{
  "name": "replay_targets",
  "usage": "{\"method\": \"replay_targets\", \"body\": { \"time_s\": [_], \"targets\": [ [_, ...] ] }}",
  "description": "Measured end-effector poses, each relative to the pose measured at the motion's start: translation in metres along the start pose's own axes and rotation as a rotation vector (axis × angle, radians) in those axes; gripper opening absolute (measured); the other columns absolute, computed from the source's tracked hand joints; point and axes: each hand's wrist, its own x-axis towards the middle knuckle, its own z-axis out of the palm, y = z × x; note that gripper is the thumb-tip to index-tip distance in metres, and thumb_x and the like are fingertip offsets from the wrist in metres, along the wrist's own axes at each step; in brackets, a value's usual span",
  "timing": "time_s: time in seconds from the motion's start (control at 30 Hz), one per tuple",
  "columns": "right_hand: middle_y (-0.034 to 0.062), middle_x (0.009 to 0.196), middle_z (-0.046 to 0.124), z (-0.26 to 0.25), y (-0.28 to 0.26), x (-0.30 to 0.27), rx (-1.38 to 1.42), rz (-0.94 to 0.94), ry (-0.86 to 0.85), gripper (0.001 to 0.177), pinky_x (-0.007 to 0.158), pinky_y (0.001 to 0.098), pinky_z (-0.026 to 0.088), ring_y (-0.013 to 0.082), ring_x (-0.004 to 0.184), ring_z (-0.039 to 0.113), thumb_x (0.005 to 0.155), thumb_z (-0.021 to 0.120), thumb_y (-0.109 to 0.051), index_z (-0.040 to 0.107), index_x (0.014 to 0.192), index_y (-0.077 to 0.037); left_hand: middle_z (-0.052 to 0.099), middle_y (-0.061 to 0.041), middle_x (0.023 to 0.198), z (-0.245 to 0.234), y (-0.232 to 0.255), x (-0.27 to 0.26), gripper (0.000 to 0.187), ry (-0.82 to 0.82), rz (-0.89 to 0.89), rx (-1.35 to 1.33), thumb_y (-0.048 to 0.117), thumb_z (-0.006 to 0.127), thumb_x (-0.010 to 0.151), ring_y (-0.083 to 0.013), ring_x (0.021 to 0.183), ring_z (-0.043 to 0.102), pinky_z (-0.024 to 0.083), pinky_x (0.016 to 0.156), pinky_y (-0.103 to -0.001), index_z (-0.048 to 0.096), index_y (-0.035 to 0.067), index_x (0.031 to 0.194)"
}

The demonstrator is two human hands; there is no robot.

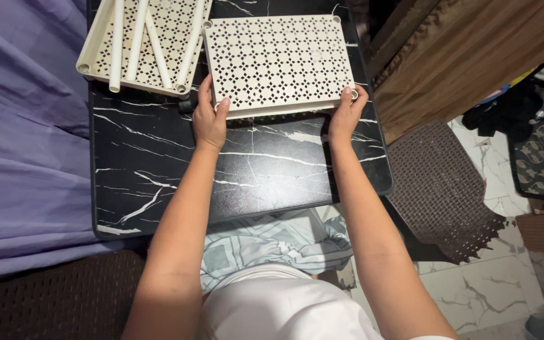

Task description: The person assembles a small white plastic shelving unit by inserting cylindrical legs into corner holes of perforated trays. They repeatedly insert and remove legs, reposition the trays, and attempt to secure the structure on a black marble-patterned table.

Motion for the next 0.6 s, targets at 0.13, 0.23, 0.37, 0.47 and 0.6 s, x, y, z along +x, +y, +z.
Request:
{"method": "replay_targets", "body": {
  "time_s": [0.13,0.23,0.37,0.47,0.6],
  "targets": [
    [0.0103,0.113,0.063,0.001,-0.004,-0.001,0.047,0.057,-0.003,0.043,0.091,0.0310,0.050,0.0163,0.100,0.058,0.106,0.057,-0.042,0.050,0.127,-0.005,0.058,-0.024,0.151,-0.001,0.007,0.000,0.071,-0.010,0.017,0.041,0.043,0.059,0.106,-0.0342,0.140,0.061,0.047,0.114,-0.038,0.034,0.003,0.159],
    [0.0103,0.114,0.064,0.001,-0.006,-0.002,0.045,0.025,-0.018,0.044,0.090,0.0301,0.051,0.0153,0.100,0.059,0.108,0.057,-0.043,0.050,0.128,-0.005,0.062,-0.021,0.149,-0.002,0.009,0.000,0.077,-0.017,0.011,0.108,0.048,0.063,0.102,-0.0330,0.137,0.063,0.050,0.112,-0.038,0.034,0.006,0.160],
    [0.0065,0.107,0.062,0.000,-0.005,-0.001,0.233,0.146,-0.047,0.040,0.067,0.0284,0.051,0.0122,0.083,0.060,0.106,0.055,-0.038,0.047,0.130,-0.007,0.066,-0.019,0.143,-0.001,0.011,0.001,0.092,-0.034,-0.018,0.181,0.048,0.077,0.091,-0.0315,0.130,0.067,0.054,0.108,-0.039,0.031,0.010,0.160],
    [0.0082,0.097,0.060,-0.001,-0.003,0.002,0.536,0.139,-0.149,0.037,0.063,0.0286,0.051,0.0123,0.072,0.054,0.109,0.052,-0.029,0.047,0.137,-0.006,0.065,-0.019,0.142,0.000,0.013,0.000,0.103,-0.049,-0.027,0.267,0.044,0.086,0.083,-0.0335,0.127,0.067,0.054,0.106,-0.042,0.026,0.013,0.161],
    [0.0093,0.091,0.063,0.000,-0.003,0.004,0.614,0.204,-0.159,0.040,0.062,0.0343,0.058,0.0159,0.068,0.059,0.098,0.045,-0.016,0.042,0.137,-0.009,0.061,-0.019,0.144,0.003,0.015,0.001,0.114,-0.066,-0.048,0.447,0.043,0.093,0.076,-0.0386,0.125,0.062,0.050,0.103,-0.046,0.022,0.018,0.161]
  ]
}}
